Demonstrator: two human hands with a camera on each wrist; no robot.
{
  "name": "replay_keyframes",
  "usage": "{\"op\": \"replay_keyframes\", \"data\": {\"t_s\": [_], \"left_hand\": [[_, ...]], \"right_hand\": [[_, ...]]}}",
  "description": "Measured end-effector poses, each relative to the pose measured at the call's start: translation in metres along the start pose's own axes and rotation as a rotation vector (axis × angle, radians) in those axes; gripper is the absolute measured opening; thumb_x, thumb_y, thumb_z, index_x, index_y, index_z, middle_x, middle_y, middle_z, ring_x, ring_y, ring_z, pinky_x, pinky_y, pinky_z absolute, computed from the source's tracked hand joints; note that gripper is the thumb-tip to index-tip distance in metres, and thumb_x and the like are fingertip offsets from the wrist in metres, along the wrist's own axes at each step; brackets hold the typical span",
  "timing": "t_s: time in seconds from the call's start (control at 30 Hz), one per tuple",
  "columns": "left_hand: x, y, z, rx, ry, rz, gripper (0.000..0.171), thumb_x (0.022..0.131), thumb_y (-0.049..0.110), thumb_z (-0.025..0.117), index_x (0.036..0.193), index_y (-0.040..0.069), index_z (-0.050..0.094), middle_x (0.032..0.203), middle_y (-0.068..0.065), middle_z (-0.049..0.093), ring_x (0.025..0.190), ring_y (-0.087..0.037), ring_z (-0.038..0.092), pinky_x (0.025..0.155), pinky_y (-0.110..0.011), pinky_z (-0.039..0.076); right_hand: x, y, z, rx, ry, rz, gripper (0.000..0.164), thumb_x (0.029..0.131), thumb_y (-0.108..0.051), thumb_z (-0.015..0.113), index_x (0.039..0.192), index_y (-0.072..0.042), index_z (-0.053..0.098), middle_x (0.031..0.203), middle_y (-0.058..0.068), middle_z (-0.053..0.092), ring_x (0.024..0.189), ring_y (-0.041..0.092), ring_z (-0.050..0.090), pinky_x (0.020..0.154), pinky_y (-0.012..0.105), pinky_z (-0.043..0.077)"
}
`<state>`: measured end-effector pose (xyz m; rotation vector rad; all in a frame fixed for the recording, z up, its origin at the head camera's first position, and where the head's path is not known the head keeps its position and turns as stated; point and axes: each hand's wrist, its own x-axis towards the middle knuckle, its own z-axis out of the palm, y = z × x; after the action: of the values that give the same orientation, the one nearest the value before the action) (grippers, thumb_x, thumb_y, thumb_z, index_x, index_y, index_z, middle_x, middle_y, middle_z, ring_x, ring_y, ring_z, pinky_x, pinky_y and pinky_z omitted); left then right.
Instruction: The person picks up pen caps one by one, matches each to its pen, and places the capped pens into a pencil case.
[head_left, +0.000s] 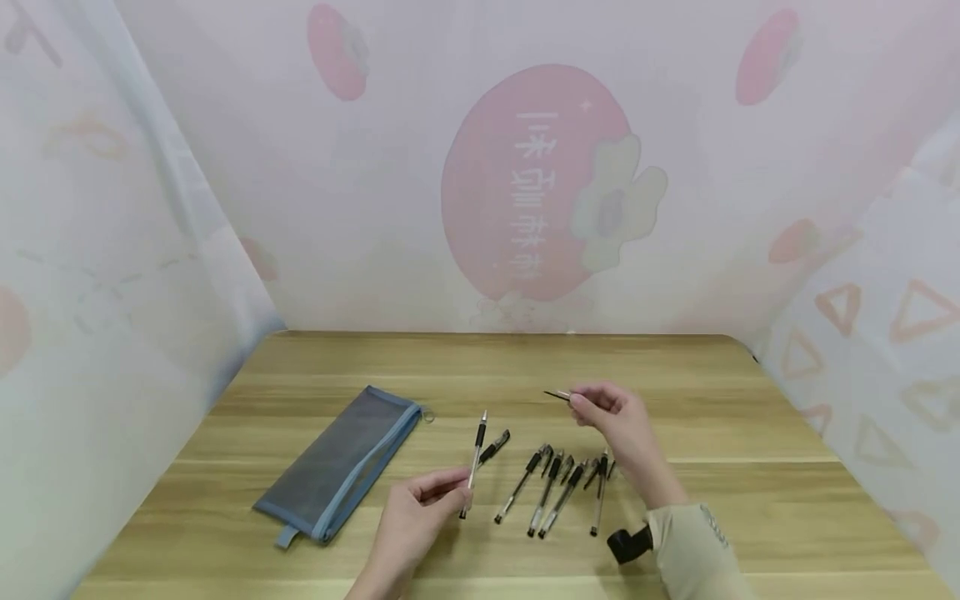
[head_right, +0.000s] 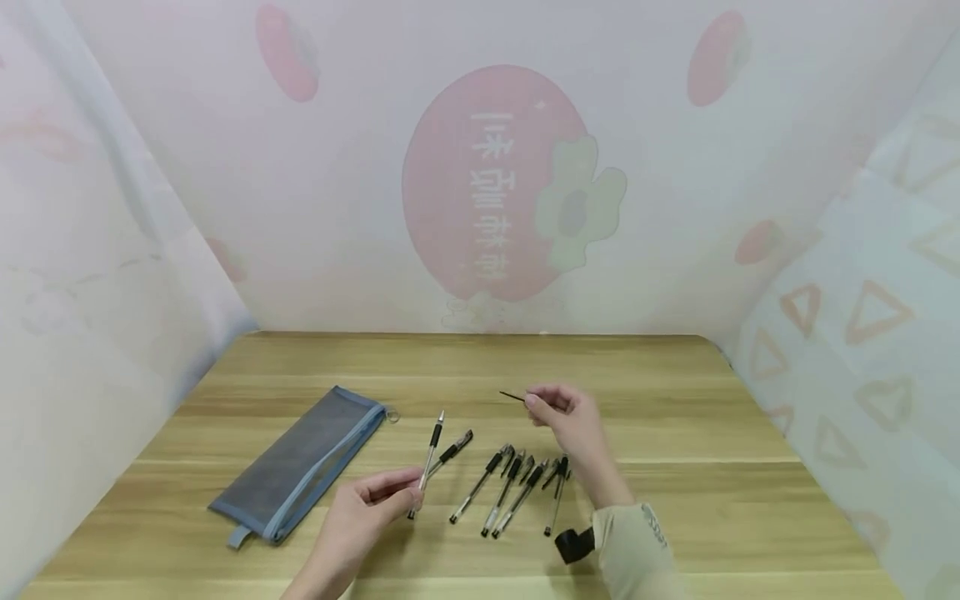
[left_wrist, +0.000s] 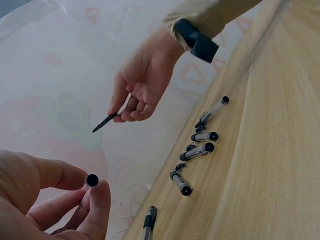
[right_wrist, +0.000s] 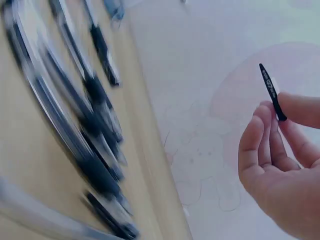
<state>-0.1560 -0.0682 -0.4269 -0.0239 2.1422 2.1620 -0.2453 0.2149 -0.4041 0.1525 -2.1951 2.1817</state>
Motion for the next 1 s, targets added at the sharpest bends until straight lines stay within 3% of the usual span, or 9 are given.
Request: {"op": "replay_keyframes", "data": {"t_s": [0.2, 0.4, 0.57, 0.83, 1.0], "left_hand": [[0.004, 0.0, 0.004, -0.008, 0.002, 0.009, 0.032, 0.089, 0.01, 0.074, 0.116, -0.005, 0.069, 0.105, -0.016, 0.07, 0.092, -0.027, 0.068, 0.076, -0.026, 0.057], [0.003, -0.001, 0.006, 0.001, 0.012, 0.019, 0.032, 0.09, 0.005, 0.071, 0.119, -0.009, 0.065, 0.106, -0.016, 0.069, 0.093, -0.029, 0.067, 0.076, -0.024, 0.056], [-0.001, 0.001, 0.005, -0.006, 0.019, 0.017, 0.031, 0.092, 0.0, 0.067, 0.121, -0.011, 0.062, 0.106, -0.016, 0.067, 0.09, -0.028, 0.067, 0.075, -0.026, 0.057], [-0.005, 0.005, 0.006, -0.008, -0.046, 0.07, 0.03, 0.093, -0.001, 0.065, 0.121, -0.01, 0.062, 0.105, -0.016, 0.065, 0.09, -0.031, 0.064, 0.075, -0.029, 0.057], [-0.006, 0.007, 0.006, 0.013, -0.043, 0.075, 0.029, 0.093, 0.0, 0.065, 0.121, -0.009, 0.063, 0.103, -0.015, 0.065, 0.089, -0.032, 0.064, 0.074, -0.028, 0.057]], "right_hand": [[-0.031, 0.005, 0.011, 0.083, 0.084, 0.055, 0.03, 0.09, -0.011, 0.073, 0.113, 0.007, 0.064, 0.096, 0.015, 0.067, 0.086, 0.027, 0.064, 0.084, 0.043, 0.055], [-0.047, 0.018, 0.015, 0.134, 0.131, 0.101, 0.024, 0.091, -0.005, 0.07, 0.11, 0.008, 0.063, 0.095, 0.019, 0.065, 0.082, 0.025, 0.063, 0.078, 0.036, 0.057], [-0.049, 0.027, 0.015, 0.135, 0.124, 0.097, 0.027, 0.09, -0.003, 0.07, 0.111, 0.012, 0.062, 0.097, 0.024, 0.064, 0.082, 0.026, 0.063, 0.075, 0.034, 0.057], [-0.047, 0.028, 0.012, 0.198, 0.137, 0.07, 0.033, 0.089, -0.005, 0.072, 0.114, 0.013, 0.059, 0.094, 0.014, 0.066, 0.08, 0.021, 0.062, 0.078, 0.034, 0.056], [-0.046, 0.024, 0.009, 0.212, 0.105, 0.045, 0.037, 0.089, -0.007, 0.073, 0.115, 0.015, 0.057, 0.093, 0.01, 0.065, 0.083, 0.022, 0.063, 0.081, 0.035, 0.056]]}}
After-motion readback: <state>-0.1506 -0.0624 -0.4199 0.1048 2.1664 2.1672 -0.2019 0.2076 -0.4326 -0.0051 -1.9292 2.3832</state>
